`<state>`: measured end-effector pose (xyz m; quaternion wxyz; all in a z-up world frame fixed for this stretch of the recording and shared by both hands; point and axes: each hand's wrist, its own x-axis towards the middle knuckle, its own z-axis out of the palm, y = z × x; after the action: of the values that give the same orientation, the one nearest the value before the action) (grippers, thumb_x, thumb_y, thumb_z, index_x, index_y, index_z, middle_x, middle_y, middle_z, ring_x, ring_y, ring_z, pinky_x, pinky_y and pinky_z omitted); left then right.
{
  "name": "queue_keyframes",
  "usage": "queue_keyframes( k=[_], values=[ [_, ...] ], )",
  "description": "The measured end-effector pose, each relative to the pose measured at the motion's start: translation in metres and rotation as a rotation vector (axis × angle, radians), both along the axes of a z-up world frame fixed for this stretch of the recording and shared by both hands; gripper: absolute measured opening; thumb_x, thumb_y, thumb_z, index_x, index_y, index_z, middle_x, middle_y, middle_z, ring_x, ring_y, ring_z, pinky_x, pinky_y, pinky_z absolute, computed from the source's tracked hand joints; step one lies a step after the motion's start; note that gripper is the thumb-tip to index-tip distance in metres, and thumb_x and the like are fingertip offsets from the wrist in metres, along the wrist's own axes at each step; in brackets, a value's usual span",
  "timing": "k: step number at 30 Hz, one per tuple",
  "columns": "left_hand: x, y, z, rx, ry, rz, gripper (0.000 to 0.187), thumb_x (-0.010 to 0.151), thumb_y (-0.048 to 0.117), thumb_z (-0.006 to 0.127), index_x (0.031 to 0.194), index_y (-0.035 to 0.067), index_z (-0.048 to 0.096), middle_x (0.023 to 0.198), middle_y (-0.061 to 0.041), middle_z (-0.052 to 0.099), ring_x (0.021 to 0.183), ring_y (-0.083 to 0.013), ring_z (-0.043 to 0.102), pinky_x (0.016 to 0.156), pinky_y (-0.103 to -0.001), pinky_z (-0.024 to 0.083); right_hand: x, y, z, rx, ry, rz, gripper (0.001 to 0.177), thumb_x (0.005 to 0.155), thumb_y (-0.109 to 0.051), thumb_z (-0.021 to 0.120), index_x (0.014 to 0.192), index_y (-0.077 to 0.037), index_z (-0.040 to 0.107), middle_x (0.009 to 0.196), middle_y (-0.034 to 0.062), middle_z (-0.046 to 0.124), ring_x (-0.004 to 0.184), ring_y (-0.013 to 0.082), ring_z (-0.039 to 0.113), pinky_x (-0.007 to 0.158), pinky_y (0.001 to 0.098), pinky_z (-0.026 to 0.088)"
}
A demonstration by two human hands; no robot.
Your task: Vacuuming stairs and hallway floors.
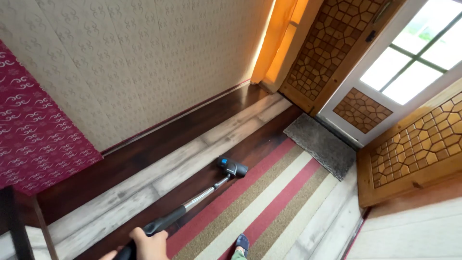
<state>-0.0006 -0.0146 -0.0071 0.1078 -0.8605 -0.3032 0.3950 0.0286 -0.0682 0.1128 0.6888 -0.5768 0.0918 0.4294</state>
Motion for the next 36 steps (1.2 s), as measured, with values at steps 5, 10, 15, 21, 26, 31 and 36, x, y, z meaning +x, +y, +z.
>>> queue_keyframes(
  k=[5, 10, 15, 21, 26, 31, 36],
  values=[
    [-0.025, -0.021, 0.006, 0.177, -0.397, 0.172, 0.024, 0.089, 0.035, 0.060, 0.110, 0.025, 0.062, 0.115, -0.011, 0.058, 0.117, -0.0358, 0.057, 0.106, -0.060, 0.040, -0.040, 0.006, -0.042, -0.379, -0.311, 0.151, 0.073, 0.078, -0.033, 0.093, 0.121, 0.008, 0.050, 0.117, 0.0198, 0.060, 0.118, 0.0315, 0.056, 0.110, 0.0393, 0.040],
    [-0.017, -0.010, 0.020, -0.102, -1.232, 1.084, 0.058, 0.070, 0.037, 0.088, 0.107, 0.004, 0.056, 0.098, -0.020, 0.065, 0.105, -0.0369, 0.064, 0.109, -0.049, 0.044, -0.075, 0.013, -0.111, -0.693, -0.901, -0.122, 0.099, 0.066, -0.044, 0.101, 0.122, 0.014, 0.045, 0.121, 0.0369, 0.053, 0.122, 0.0509, 0.051, 0.107, 0.0472, 0.041],
    [0.007, 0.037, 0.041, -0.672, -1.213, 1.167, 0.059, 0.074, 0.031, 0.084, 0.120, 0.001, 0.061, 0.114, -0.025, 0.068, 0.111, -0.0399, 0.067, 0.103, -0.048, 0.049, 0.014, 0.068, -0.140, -0.547, -0.690, -0.204, 0.090, 0.070, -0.041, 0.091, 0.125, 0.010, 0.040, 0.121, 0.0336, 0.055, 0.120, 0.0464, 0.056, 0.104, 0.0457, 0.047],
    [0.051, 0.098, 0.094, -0.593, -0.871, 0.177, 0.082, 0.065, 0.030, 0.090, 0.139, 0.034, 0.053, 0.136, -0.007, 0.066, 0.133, -0.0239, 0.058, 0.110, -0.039, 0.045, 0.130, 0.056, -0.041, -0.192, -0.005, -0.150, 0.048, 0.093, -0.026, 0.067, 0.122, -0.001, 0.038, 0.104, 0.0191, 0.064, 0.095, 0.0296, 0.070, 0.087, 0.0408, 0.057],
    [0.172, 0.095, 0.164, -0.513, -0.484, 0.448, 0.078, 0.081, 0.035, 0.078, 0.150, 0.042, 0.044, 0.129, -0.008, 0.072, 0.125, -0.0284, 0.068, 0.107, -0.040, 0.055, 0.231, 0.069, -0.025, -0.057, 0.134, -0.228, 0.035, 0.097, -0.020, 0.059, 0.118, -0.004, 0.036, 0.084, 0.0174, 0.069, 0.070, 0.0235, 0.074, 0.068, 0.0363, 0.062],
    [0.277, 0.095, 0.185, -0.532, -0.614, 0.359, 0.073, 0.081, 0.054, 0.079, 0.145, 0.040, 0.048, 0.119, -0.010, 0.075, 0.115, -0.0341, 0.070, 0.096, -0.045, 0.057, 0.333, 0.081, -0.027, -0.118, 0.079, -0.260, 0.030, 0.097, -0.021, 0.059, 0.115, -0.005, 0.041, 0.081, 0.0140, 0.069, 0.070, 0.0238, 0.072, 0.065, 0.0369, 0.060],
    [0.355, 0.096, 0.145, -0.553, -0.615, 0.269, 0.078, 0.076, 0.037, 0.076, 0.148, 0.039, 0.046, 0.116, -0.012, 0.075, 0.112, -0.0354, 0.071, 0.091, -0.047, 0.058, 0.417, 0.073, -0.043, -0.111, 0.029, -0.326, 0.028, 0.096, -0.017, 0.059, 0.113, -0.003, 0.041, 0.084, 0.0139, 0.064, 0.070, 0.0243, 0.073, 0.064, 0.0375, 0.060]
  ],
)
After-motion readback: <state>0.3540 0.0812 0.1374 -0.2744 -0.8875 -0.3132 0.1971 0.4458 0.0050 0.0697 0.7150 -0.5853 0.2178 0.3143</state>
